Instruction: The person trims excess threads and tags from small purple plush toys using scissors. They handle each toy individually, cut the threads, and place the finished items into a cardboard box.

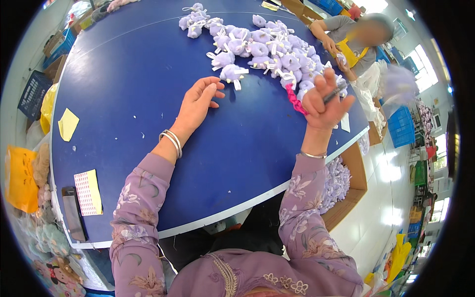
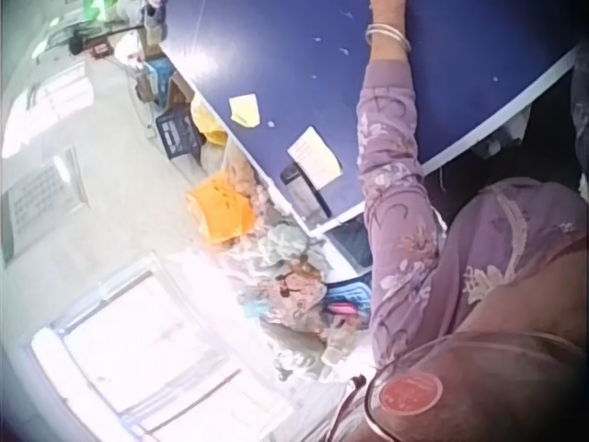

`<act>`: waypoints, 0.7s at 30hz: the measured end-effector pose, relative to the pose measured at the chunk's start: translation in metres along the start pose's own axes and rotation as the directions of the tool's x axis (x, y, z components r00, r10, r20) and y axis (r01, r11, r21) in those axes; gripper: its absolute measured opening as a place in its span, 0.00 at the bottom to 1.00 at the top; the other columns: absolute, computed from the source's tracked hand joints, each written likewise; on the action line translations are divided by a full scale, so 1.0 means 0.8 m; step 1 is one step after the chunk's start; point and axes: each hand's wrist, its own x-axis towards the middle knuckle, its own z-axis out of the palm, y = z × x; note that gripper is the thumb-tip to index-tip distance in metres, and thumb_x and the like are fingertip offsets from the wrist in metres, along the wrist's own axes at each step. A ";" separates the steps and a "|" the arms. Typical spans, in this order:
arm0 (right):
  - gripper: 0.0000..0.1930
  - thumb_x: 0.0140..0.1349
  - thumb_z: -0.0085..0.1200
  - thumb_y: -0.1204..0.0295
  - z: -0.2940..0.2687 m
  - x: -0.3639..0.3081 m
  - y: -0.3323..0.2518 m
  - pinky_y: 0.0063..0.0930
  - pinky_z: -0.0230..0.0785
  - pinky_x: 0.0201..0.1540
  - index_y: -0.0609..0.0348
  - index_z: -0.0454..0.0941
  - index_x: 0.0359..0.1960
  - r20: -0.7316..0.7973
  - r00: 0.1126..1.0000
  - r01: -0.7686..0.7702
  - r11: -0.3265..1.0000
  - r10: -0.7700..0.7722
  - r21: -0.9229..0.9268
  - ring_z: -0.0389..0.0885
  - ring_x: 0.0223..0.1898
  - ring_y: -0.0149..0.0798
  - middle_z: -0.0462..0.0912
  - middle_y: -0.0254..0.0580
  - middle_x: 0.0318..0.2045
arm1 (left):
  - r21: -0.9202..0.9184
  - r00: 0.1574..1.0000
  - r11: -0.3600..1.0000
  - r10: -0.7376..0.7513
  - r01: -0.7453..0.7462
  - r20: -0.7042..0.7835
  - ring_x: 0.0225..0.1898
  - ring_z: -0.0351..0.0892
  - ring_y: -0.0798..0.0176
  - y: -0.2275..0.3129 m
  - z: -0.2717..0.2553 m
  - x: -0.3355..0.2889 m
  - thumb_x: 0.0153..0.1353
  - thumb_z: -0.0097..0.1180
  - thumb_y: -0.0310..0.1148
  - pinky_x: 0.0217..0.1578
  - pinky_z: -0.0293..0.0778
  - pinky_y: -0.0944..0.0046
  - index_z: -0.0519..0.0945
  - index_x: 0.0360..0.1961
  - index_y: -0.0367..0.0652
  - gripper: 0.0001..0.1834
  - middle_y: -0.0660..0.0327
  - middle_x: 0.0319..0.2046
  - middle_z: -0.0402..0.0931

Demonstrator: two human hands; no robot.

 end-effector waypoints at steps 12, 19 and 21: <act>0.15 0.58 0.60 0.62 -0.041 0.029 0.158 0.30 0.67 0.29 0.64 0.77 0.28 -0.509 0.860 -0.510 -0.139 -0.051 -0.849 0.76 0.24 0.31 0.78 0.35 0.21 | 0.054 1.000 0.998 0.029 -0.028 -0.010 0.48 0.77 0.66 -0.002 0.000 0.002 0.68 0.51 0.36 0.44 0.75 0.67 0.69 0.59 0.38 0.21 0.56 0.54 0.74; 0.10 0.63 0.55 0.66 0.013 0.023 0.126 0.17 0.52 0.15 0.58 0.72 0.30 -0.539 0.722 -0.683 0.570 0.434 -0.456 0.58 0.13 0.18 0.71 0.31 0.20 | 0.421 0.952 0.854 0.257 -0.305 0.168 0.56 0.72 0.61 0.003 0.009 -0.011 0.56 0.63 0.31 0.57 0.69 0.61 0.63 0.67 0.44 0.37 0.56 0.57 0.69; 0.11 0.63 0.56 0.65 0.026 0.028 0.121 0.18 0.53 0.15 0.58 0.72 0.30 -0.531 0.712 -0.684 0.623 0.459 -0.380 0.58 0.13 0.19 0.71 0.31 0.21 | 0.362 0.954 0.893 0.194 -0.268 0.229 0.53 0.74 0.61 0.003 0.008 -0.012 0.58 0.62 0.32 0.55 0.70 0.62 0.65 0.65 0.43 0.34 0.58 0.54 0.72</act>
